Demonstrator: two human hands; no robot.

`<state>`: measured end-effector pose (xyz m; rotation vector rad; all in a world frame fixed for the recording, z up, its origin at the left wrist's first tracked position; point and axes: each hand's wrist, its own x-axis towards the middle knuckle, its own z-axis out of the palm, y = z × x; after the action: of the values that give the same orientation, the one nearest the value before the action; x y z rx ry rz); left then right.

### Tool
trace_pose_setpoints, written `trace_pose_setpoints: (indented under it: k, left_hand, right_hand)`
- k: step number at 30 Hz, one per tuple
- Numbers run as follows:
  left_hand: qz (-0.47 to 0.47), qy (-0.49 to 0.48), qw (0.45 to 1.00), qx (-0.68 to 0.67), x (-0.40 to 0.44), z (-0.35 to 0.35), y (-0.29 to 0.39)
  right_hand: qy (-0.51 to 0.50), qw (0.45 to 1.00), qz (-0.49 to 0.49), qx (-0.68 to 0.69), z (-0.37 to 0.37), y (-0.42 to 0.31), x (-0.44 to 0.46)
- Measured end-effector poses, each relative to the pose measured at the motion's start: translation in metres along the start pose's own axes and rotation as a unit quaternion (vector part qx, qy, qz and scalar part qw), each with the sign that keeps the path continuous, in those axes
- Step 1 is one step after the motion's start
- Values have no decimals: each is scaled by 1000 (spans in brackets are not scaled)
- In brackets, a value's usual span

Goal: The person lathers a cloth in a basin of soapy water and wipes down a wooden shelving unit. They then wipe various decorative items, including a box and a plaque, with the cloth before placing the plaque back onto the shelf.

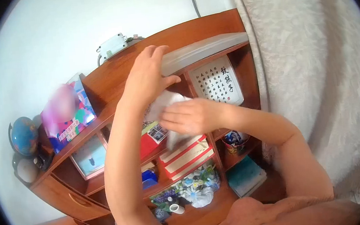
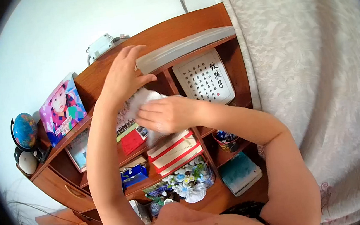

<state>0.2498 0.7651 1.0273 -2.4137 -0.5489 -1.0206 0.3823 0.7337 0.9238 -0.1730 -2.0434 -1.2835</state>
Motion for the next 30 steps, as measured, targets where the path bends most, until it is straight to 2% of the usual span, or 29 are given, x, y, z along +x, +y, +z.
trace_pose_setpoints:
  k: [1,3,4,9,11,12,13,15,17,19,20,22,24,26,27,28,30]
  left_hand:
    - [-3,1,1000,2,8,9,-3]
    - [-60,-130,989,32,21,19,-8]
    - [-80,-164,983,20,26,18,-10]
    - [-72,-165,983,20,36,13,-4]
    - [-66,-104,985,120,41,15,1]
    - [-36,-87,982,162,45,21,4]
    - [-2,-49,983,179,47,30,3]
    - [-32,-142,966,214,51,35,6]
    - [-37,-124,964,230,53,20,12]
    - [-34,-83,963,253,50,-3,13]
    - [-39,-61,967,245,45,-21,18]
    - [-59,-15,967,247,27,-64,30]
    - [-94,22,959,268,-1,-110,41]
    - [-134,35,942,304,-36,-155,51]
    - [-155,36,931,329,-56,-176,53]
    - [-159,53,915,368,-78,-195,55]
    - [-175,65,875,446,-116,-224,66]
  right_hand:
    - [6,1000,-22,-5,-10,1,-13]
    - [-10,1000,14,24,-33,2,-36]
    - [0,999,33,30,-36,2,-49]
    - [-6,992,125,14,-74,-3,-95]
    - [-111,944,307,53,-85,-1,-112]
    - [-38,924,369,92,-82,3,-118]
    - [-36,925,366,94,-86,10,-120]
    - [-36,832,537,136,-103,34,-123]
    - [33,784,608,124,-118,51,-118]
    - [212,699,635,251,-125,68,-114]
    - [214,702,630,256,-126,78,-107]
    - [268,803,529,54,-120,97,-90]
    - [274,846,451,73,-99,111,-57]
    - [193,933,303,32,-63,133,-26]
    - [94,969,223,-49,-35,152,-13]
    - [15,962,274,3,-27,148,23]
    - [-28,988,150,-33,10,158,67]
